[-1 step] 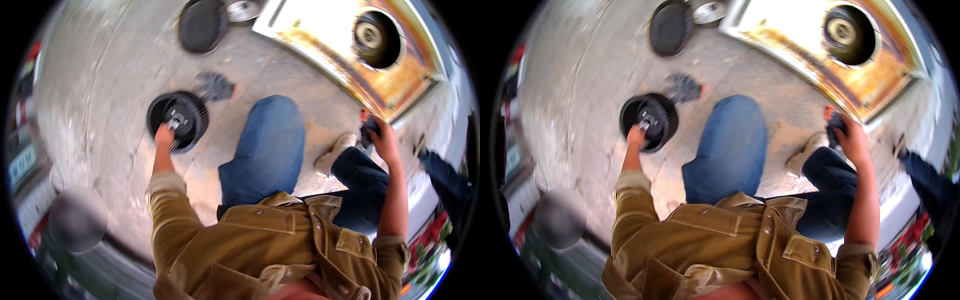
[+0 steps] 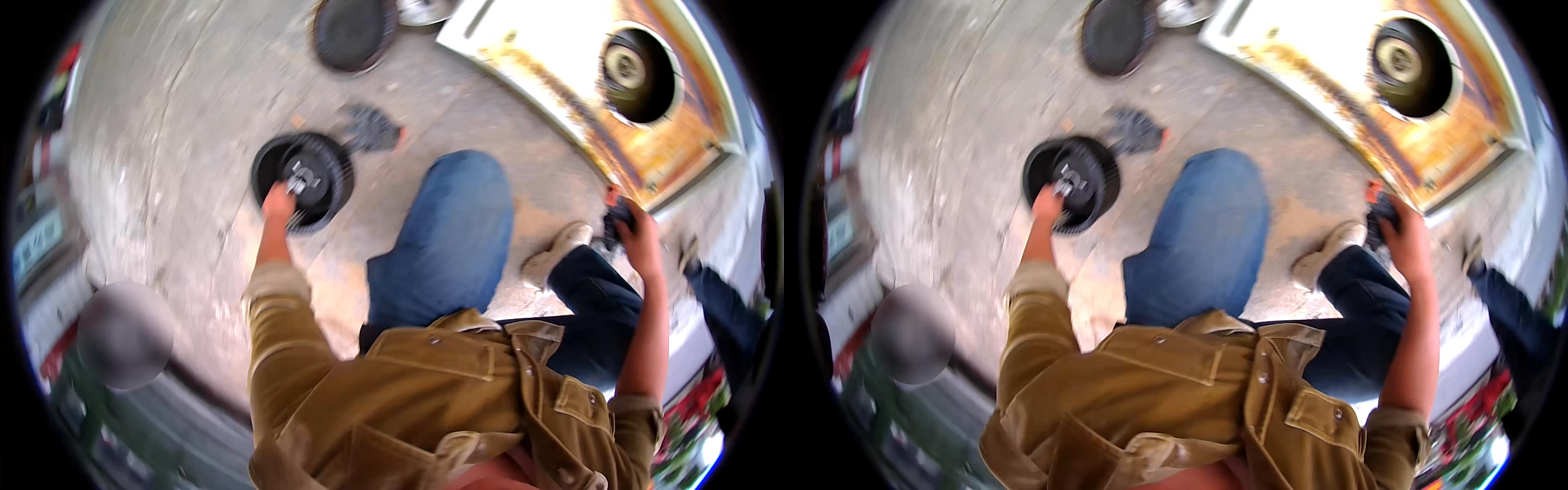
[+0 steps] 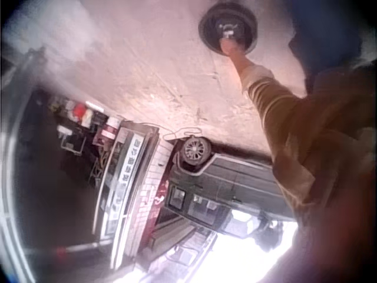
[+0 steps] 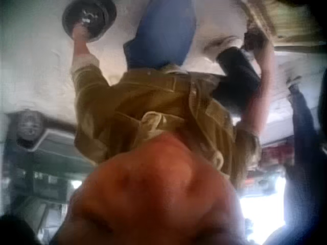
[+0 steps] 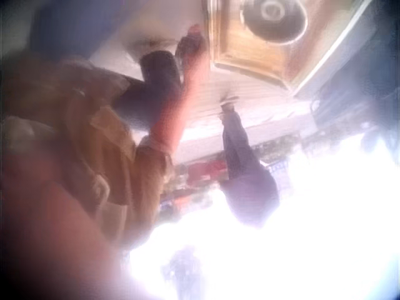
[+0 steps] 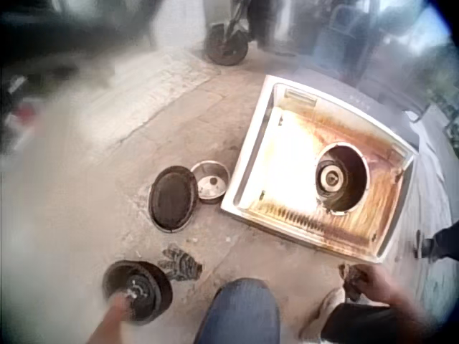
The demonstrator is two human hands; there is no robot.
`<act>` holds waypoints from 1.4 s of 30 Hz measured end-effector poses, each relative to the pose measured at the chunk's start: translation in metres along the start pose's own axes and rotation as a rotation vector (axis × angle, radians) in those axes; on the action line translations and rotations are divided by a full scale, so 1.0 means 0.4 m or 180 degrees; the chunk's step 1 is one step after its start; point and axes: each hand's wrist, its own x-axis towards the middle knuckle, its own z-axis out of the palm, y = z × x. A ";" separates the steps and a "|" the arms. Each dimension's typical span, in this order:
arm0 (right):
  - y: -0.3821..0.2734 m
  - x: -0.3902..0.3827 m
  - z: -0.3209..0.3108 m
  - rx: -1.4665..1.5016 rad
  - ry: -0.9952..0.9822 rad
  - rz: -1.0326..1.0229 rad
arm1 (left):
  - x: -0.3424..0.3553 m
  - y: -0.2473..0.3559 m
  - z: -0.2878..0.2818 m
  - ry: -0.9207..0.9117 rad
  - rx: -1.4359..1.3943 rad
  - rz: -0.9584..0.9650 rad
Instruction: The person disassembles a kitchen range hood, removes the fan filter, and uses a power drill and screwdriver to work on the internal motor assembly. They then use a scraper to remove residue from the hood's interior before reassembling the unit.
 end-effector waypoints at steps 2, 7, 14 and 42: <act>0.034 -0.017 0.000 0.0067 -0.0027 0.0068 | -0.004 0.072 -0.019 -0.0062 0.0192 -0.0345; 0.035 -0.011 -0.016 0.0068 -0.0047 0.0073 | -0.026 0.072 -0.037 -0.0261 0.0210 -0.0571; 0.044 -0.022 -0.020 0.0048 -0.0011 0.0142 | -0.036 0.092 -0.078 -0.0509 0.0225 -0.0700; 0.047 -0.023 -0.041 0.0229 -0.0005 -0.0021 | -0.066 0.205 -0.235 -0.0481 0.0750 -0.0922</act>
